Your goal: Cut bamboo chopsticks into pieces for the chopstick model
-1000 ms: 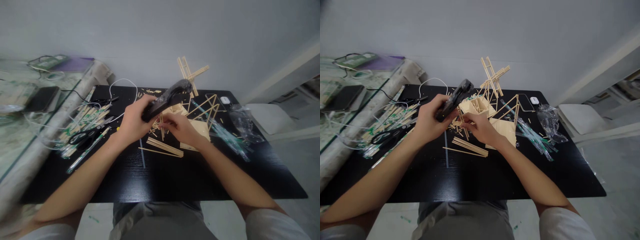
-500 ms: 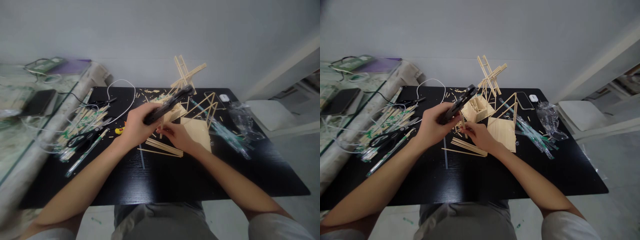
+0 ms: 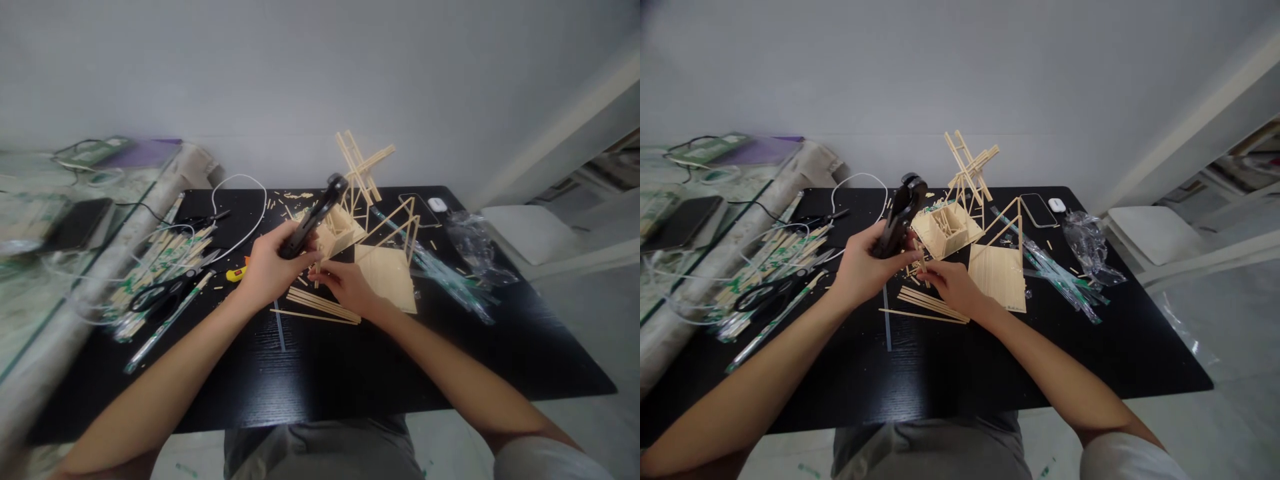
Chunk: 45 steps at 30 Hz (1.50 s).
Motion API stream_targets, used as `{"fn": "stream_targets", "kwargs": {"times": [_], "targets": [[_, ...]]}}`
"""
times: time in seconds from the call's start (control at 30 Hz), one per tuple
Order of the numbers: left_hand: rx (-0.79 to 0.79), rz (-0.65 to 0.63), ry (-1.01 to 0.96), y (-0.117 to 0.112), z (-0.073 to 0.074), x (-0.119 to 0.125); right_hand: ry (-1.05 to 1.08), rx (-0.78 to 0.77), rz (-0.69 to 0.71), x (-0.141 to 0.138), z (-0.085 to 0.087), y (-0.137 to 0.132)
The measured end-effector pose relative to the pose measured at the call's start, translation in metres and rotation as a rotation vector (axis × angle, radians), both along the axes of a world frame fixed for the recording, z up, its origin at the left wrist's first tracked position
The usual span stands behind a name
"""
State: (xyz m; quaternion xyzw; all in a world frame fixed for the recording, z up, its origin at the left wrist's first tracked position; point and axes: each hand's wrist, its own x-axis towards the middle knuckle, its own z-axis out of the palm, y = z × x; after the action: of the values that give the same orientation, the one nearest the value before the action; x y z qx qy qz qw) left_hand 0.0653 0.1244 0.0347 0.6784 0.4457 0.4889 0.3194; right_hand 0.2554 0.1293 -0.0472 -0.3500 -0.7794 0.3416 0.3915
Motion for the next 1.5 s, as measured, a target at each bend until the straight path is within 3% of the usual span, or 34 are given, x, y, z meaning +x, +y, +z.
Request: {"fn": "stream_targets", "kwargs": {"times": [0.43,0.67,0.87,1.0,1.2,1.5], "targets": [[-0.059,0.070,-0.020,-0.003,-0.003,0.006,-0.017,-0.018,0.023,0.001,0.004,0.003],[-0.012,0.017,0.080,-0.002,0.000,0.002,-0.003,-0.022,0.050,0.002,0.001,0.002],[0.015,-0.010,0.102,0.000,0.000,-0.001,-0.071,-0.062,0.095,0.005,0.026,0.006],[0.019,-0.009,0.106,0.000,0.000,-0.001,-0.060,-0.015,0.053,0.003,0.045,0.012],[-0.011,-0.008,0.076,0.001,-0.001,-0.002,0.094,-0.037,0.108,-0.006,0.043,0.015],[0.006,-0.008,0.153,0.005,0.003,-0.008,-0.036,-0.093,0.161,-0.001,0.046,0.016]]}}
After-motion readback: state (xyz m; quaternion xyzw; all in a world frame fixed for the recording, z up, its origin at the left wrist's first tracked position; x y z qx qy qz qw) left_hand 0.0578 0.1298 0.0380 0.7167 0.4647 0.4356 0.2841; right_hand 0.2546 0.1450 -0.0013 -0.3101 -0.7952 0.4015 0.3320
